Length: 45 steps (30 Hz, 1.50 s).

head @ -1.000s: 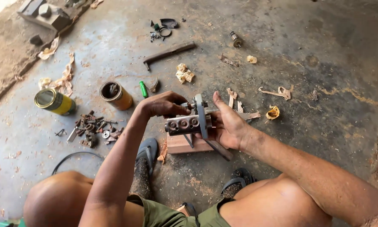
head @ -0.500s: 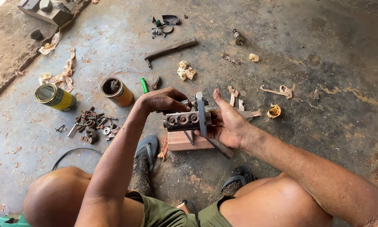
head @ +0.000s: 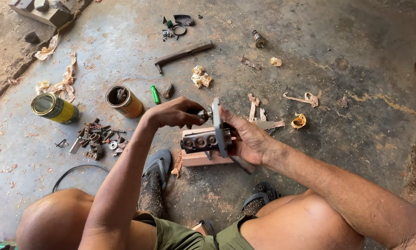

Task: Disassembling and repairing a small electric motor component using a hammer and prying tools.

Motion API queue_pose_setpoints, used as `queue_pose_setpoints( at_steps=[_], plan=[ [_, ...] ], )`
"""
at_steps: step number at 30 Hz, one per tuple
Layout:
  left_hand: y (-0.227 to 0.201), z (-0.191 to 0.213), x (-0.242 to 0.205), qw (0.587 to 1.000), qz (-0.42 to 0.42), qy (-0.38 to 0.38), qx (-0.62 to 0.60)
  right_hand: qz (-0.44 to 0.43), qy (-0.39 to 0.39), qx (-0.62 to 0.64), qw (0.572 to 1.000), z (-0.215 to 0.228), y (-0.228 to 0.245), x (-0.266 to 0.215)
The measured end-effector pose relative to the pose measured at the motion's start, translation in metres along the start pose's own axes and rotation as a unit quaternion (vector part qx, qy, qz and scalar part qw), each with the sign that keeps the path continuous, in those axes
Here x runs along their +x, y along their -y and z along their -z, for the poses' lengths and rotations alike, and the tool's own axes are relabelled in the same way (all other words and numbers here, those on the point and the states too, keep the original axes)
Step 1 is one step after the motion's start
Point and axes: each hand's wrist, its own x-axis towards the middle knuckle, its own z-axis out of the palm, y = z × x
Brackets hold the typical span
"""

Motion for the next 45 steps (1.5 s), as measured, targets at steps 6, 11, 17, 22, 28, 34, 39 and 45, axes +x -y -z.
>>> queue_pose_setpoints(
  at_steps=[6,11,17,22,28,34,39,45],
  plan=[
    [-0.019,-0.034,0.001,0.943,-0.116,-0.198,0.239,-0.011,0.008,0.031,0.999,0.009,0.008,-0.001],
    [-0.050,-0.036,-0.014,0.939,-0.058,-0.219,0.260,0.014,0.026,0.018,0.999,0.023,0.009,-0.008],
    [-0.032,-0.034,-0.008,0.959,-0.056,-0.174,0.218,-0.009,-0.020,-0.004,1.000,0.034,0.007,-0.008],
    [-0.021,-0.038,-0.004,0.971,-0.071,-0.159,0.163,0.003,-0.042,-0.046,0.998,0.046,0.002,-0.002],
    [-0.021,-0.061,-0.011,0.963,-0.184,-0.171,0.098,0.041,-0.009,-0.219,0.975,0.032,0.010,-0.014],
    [-0.039,-0.064,-0.029,0.964,-0.235,-0.113,0.044,0.173,0.000,-0.293,0.940,0.029,0.006,-0.044],
    [-0.065,-0.069,-0.027,0.968,-0.227,0.028,-0.108,0.178,-0.031,-0.409,0.894,0.037,0.005,-0.071],
    [-0.106,-0.084,-0.077,0.971,-0.233,0.034,0.048,0.131,0.029,-0.370,0.919,0.026,-0.001,-0.109]
  ],
)
